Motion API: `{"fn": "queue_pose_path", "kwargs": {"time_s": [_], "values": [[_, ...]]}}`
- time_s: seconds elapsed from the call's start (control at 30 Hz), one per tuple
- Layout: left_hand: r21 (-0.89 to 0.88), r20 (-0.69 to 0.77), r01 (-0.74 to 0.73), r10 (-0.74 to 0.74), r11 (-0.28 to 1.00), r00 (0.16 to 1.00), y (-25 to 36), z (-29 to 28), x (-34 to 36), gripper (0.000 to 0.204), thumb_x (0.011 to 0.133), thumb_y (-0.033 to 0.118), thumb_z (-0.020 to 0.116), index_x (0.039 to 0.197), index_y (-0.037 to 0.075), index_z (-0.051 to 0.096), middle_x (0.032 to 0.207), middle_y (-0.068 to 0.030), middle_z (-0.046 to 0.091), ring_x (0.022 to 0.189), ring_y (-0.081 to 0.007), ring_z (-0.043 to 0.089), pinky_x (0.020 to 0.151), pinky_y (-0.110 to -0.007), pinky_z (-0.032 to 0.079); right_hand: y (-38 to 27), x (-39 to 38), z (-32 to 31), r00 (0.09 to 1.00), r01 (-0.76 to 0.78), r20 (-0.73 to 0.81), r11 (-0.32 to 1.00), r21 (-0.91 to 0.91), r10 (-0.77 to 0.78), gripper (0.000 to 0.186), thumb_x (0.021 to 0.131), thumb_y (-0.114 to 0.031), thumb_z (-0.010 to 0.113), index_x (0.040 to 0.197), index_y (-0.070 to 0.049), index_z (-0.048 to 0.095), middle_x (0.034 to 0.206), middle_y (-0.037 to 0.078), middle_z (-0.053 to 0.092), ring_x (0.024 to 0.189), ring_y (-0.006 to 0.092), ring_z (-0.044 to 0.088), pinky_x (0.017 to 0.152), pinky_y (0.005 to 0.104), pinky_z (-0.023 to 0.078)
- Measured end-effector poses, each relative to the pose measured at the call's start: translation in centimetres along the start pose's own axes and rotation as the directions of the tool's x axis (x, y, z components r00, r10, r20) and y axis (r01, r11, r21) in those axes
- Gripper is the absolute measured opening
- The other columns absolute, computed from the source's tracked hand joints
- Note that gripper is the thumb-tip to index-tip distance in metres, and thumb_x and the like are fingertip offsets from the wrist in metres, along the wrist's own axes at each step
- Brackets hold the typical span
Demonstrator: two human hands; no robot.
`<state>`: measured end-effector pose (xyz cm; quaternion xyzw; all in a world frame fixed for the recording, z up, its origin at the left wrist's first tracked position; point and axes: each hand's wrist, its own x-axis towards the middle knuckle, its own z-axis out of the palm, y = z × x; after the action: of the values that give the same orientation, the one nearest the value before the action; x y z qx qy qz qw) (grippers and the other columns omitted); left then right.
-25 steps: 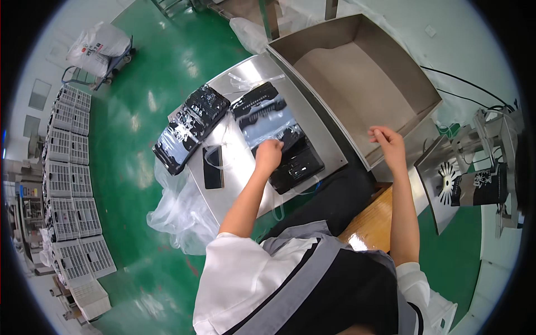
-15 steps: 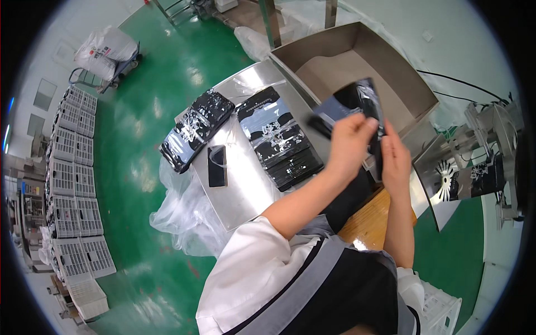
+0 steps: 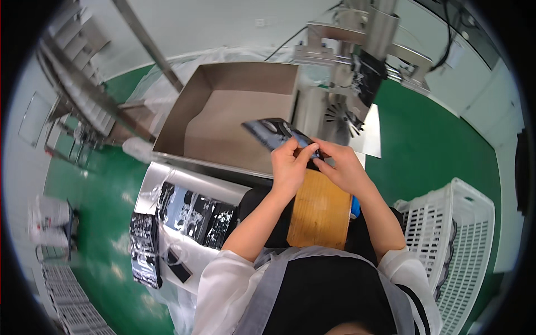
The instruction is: Placing items into black plastic pouches and sealing them using an industrial heat-sealing machine.
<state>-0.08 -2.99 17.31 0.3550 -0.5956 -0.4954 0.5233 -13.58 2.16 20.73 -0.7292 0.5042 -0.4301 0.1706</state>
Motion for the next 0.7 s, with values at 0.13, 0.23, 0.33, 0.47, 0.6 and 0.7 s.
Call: {"fn": "queue_pose_path", "kwargs": {"time_s": [0.13,0.23,0.33,0.47,0.6,0.7], "values": [[0.137,0.221,-0.053,0.021,0.989,0.975,0.0,1.9,0.2,0.015,0.08,0.012,0.067,0.076,-0.001,0.061,0.062,-0.0041,0.058,0.055,-0.008,0.051,0.052,-0.023,0.04,1.5,-1.2,-2.8,0.981,-0.181,0.086,0.978,0.104,0.172,0.023,0.077,-0.005,0.055,0.099,0.0,0.059,0.063,0.017,0.055,0.05,0.0254,0.053,0.051,0.0318,0.041],[0.18,0.344,-0.078,0.011,0.981,0.939,-0.2,2.8,0.4,0.015,0.08,0.011,0.064,0.076,-0.002,0.058,0.061,-0.0094,0.056,0.053,-0.0153,0.053,0.05,-0.029,0.041,3.0,-1.8,-3.1,0.978,-0.208,0.032,0.97,0.13,0.205,0.015,0.075,-0.009,0.055,0.086,0.0,0.062,0.058,0.015,0.054,0.047,0.0232,0.051,0.048,0.0313,0.04],[0.284,0.419,-0.15,0.018,0.947,0.908,-0.9,3.6,1.0,0.017,0.083,0.01,0.06,0.072,-0.003,0.055,0.06,-0.01,0.057,0.054,-0.0157,0.056,0.05,-0.03,0.042,4.8,-2.0,-2.2,0.964,-0.248,-0.079,0.967,0.057,0.252,0.016,0.071,-0.012,0.058,0.08,0.0,0.063,0.058,0.017,0.055,0.051,0.0297,0.056,0.05,0.034,0.043],[0.409,0.401,-0.385,0.216,0.827,0.89,-2.1,4.5,1.7,0.02,0.082,0.006,0.056,0.066,-0.004,0.049,0.053,-0.0135,0.049,0.049,-0.0162,0.051,0.046,-0.033,0.037,6.6,-1.7,-0.7,0.951,-0.239,-0.219,0.969,-0.063,0.22,0.017,0.071,-0.011,0.058,0.082,0.0,0.063,0.061,0.02,0.057,0.053,0.0308,0.057,0.052,0.0336,0.045],[0.391,0.398,-0.168,-0.002,0.905,0.917,-2.5,3.9,2.2,0.016,0.082,0.006,0.054,0.068,-0.003,0.052,0.054,-0.0073,0.049,0.048,-0.0125,0.045,0.045,-0.03,0.035,6.8,-1.5,-1.1,0.929,-0.358,-0.079,0.933,0.047,0.361,0.016,0.071,-0.01,0.057,0.079,0.004,0.059,0.059,0.02,0.054,0.051,0.0268,0.056,0.052,0.0322,0.044],[0.254,0.448,0.035,-0.15,0.966,0.881,-2.1,2.5,2.4,0.013,0.083,0.006,0.054,0.071,0.0,0.057,0.056,0.0013,0.05,0.049,-0.0058,0.043,0.043,-0.023,0.031,6.1,-1.5,-2.4,0.956,-0.275,0.124,0.959,0.063,0.266,0.015,0.073,-0.01,0.056,0.074,0.005,0.056,0.054,0.014,0.052,0.049,0.0193,0.054,0.05,0.0305,0.044]]}}
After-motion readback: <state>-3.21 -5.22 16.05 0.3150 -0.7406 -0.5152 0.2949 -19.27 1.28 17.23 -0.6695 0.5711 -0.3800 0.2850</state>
